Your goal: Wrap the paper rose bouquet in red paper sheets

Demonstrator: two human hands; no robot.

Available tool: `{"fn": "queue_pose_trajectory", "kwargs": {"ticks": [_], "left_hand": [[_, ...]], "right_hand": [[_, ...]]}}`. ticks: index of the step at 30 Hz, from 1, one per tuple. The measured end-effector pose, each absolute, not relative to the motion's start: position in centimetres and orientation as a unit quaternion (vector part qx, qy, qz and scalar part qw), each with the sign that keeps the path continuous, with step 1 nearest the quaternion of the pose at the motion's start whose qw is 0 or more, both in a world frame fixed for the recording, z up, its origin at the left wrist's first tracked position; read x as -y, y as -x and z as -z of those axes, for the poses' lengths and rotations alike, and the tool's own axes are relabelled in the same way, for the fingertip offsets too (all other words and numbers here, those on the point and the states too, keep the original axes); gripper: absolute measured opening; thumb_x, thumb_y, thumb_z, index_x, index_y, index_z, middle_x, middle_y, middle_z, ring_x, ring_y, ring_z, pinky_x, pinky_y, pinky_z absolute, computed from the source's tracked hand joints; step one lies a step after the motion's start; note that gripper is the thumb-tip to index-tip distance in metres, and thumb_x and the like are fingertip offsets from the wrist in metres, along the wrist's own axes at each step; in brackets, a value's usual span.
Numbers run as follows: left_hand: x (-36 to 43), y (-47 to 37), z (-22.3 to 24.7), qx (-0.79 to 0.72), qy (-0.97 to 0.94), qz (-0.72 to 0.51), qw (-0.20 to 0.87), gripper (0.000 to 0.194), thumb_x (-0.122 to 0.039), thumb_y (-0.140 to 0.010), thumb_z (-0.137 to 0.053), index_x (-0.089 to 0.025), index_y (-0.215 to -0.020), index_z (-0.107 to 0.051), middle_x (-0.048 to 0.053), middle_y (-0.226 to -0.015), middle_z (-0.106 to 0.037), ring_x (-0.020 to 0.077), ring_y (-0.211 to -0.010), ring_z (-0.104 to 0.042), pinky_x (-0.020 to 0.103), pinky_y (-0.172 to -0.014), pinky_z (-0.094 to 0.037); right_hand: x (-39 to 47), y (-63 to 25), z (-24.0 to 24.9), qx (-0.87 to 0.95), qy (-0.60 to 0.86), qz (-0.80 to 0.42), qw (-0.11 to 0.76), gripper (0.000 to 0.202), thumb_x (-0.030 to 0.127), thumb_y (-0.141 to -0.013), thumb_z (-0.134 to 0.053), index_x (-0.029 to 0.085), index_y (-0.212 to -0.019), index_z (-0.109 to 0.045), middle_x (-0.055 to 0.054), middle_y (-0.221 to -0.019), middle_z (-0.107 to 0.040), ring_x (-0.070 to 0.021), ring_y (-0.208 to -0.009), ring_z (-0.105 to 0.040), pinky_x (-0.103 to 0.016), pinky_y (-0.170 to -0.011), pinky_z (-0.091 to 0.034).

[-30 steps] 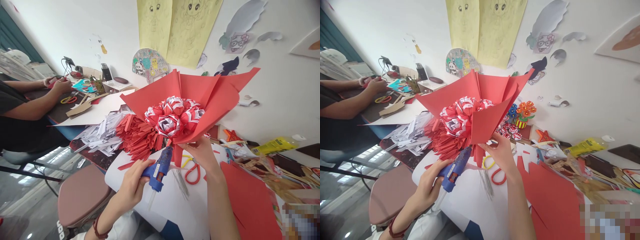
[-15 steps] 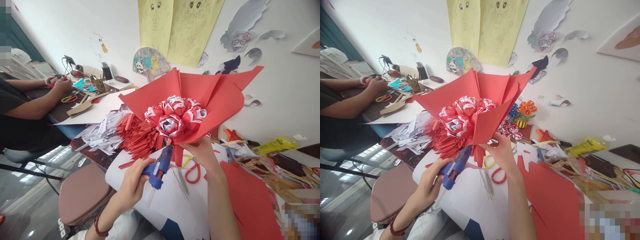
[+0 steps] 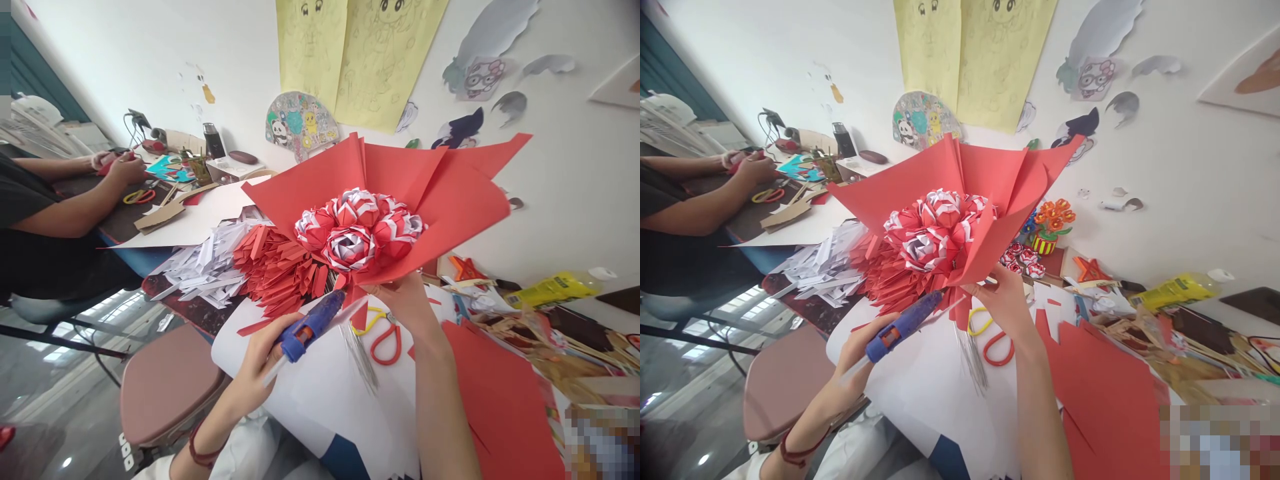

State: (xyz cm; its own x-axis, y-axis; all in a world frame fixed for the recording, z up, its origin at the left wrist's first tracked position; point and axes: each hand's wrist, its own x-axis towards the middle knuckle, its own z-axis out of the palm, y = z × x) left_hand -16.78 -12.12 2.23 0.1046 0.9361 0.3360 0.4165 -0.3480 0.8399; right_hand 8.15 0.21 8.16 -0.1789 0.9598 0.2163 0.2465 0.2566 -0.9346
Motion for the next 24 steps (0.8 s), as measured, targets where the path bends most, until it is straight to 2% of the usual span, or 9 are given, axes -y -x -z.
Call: {"fn": "queue_pose_trajectory", "kwargs": {"ticks": [3,5,8,12,15,18,21,24], "left_hand": [[12.3,17.3,-2.0,-0.487,-0.683,-0.456,0.296,0.04,-0.042,-0.097,-0.038,-0.021,-0.127,-0.056,0.01,-0.112,-0.068,0.0213,-0.088,-0.066,0.031,-0.077,-0.051],[12.4,17.7,-2.0,-0.452,-0.716,-0.457,0.272,0.04,-0.041,-0.098,-0.035,-0.023,-0.128,-0.054,0.01,-0.113,-0.068,0.0216,-0.091,-0.065,0.031,-0.078,-0.051],[12.7,18.3,-1.5,-0.422,-0.775,-0.427,0.199,0.04,-0.038,-0.099,-0.032,-0.022,-0.132,-0.049,0.011,-0.112,-0.067,0.0222,-0.09,-0.063,0.032,-0.076,-0.049],[12.9,18.0,0.9,-0.449,-0.826,-0.329,0.092,0.04,-0.029,-0.097,-0.041,-0.017,-0.135,-0.045,0.011,-0.103,-0.068,0.0208,-0.078,-0.059,0.032,-0.071,-0.048],[12.5,16.5,3.5,-0.474,-0.838,-0.27,0.018,0.043,-0.027,-0.095,-0.047,-0.013,-0.136,-0.044,0.012,-0.1,-0.068,0.0224,-0.082,-0.059,0.034,-0.072,-0.048],[12.0,14.7,5.0,-0.5,-0.839,-0.21,-0.036,0.038,-0.022,-0.094,-0.048,-0.013,-0.131,-0.051,0.012,-0.105,-0.067,0.0255,-0.093,-0.061,0.039,-0.081,-0.048],[11.6,13.8,3.6,-0.534,-0.822,-0.19,-0.052,0.035,-0.019,-0.092,-0.051,-0.018,-0.126,-0.057,0.011,-0.113,-0.065,0.0288,-0.102,-0.059,0.045,-0.087,-0.046],[10.4,13.1,-1.3,-0.549,-0.791,-0.271,0.014,0.032,-0.026,-0.091,-0.055,-0.021,-0.123,-0.059,0.009,-0.11,-0.066,0.0253,-0.097,-0.06,0.037,-0.078,-0.047]], "right_hand": [[-0.5,-8.3,-8.1,0.655,0.456,-0.4,0.45,0.028,0.033,-0.071,-0.079,0.022,-0.096,-0.073,-0.004,-0.097,-0.075,-0.0272,-0.098,-0.068,-0.034,-0.076,-0.059],[-0.8,-8.5,-8.1,0.645,0.46,-0.403,0.458,0.028,0.034,-0.071,-0.079,0.022,-0.096,-0.073,-0.005,-0.097,-0.074,-0.0272,-0.099,-0.068,-0.033,-0.075,-0.059],[-1.4,-9.2,-7.9,0.619,0.474,-0.408,0.475,0.03,0.036,-0.07,-0.08,0.02,-0.094,-0.073,-0.006,-0.095,-0.075,-0.0268,-0.095,-0.069,-0.033,-0.074,-0.058],[-2.5,-10.8,-7.3,0.581,0.448,-0.422,0.533,0.031,0.037,-0.068,-0.081,0.02,-0.092,-0.073,-0.006,-0.092,-0.075,-0.0258,-0.092,-0.069,-0.035,-0.077,-0.057],[-3.0,-12.1,-7.1,0.562,0.427,-0.42,0.571,0.026,0.036,-0.068,-0.081,0.02,-0.088,-0.073,-0.005,-0.091,-0.075,-0.025,-0.091,-0.068,-0.036,-0.08,-0.056],[-3.0,-12.9,-7.2,0.553,0.394,-0.449,0.581,0.024,0.032,-0.07,-0.08,0.022,-0.09,-0.072,-0.004,-0.094,-0.074,-0.0241,-0.094,-0.067,-0.036,-0.084,-0.054],[-2.8,-13.3,-7.4,0.554,0.361,-0.467,0.587,0.023,0.03,-0.07,-0.08,0.024,-0.091,-0.072,-0.003,-0.096,-0.074,-0.0241,-0.095,-0.067,-0.035,-0.085,-0.054],[-2.5,-13.2,-7.5,0.567,0.345,-0.472,0.58,0.025,0.03,-0.069,-0.08,0.024,-0.093,-0.072,-0.003,-0.099,-0.073,-0.0254,-0.097,-0.067,-0.036,-0.086,-0.054]]}}
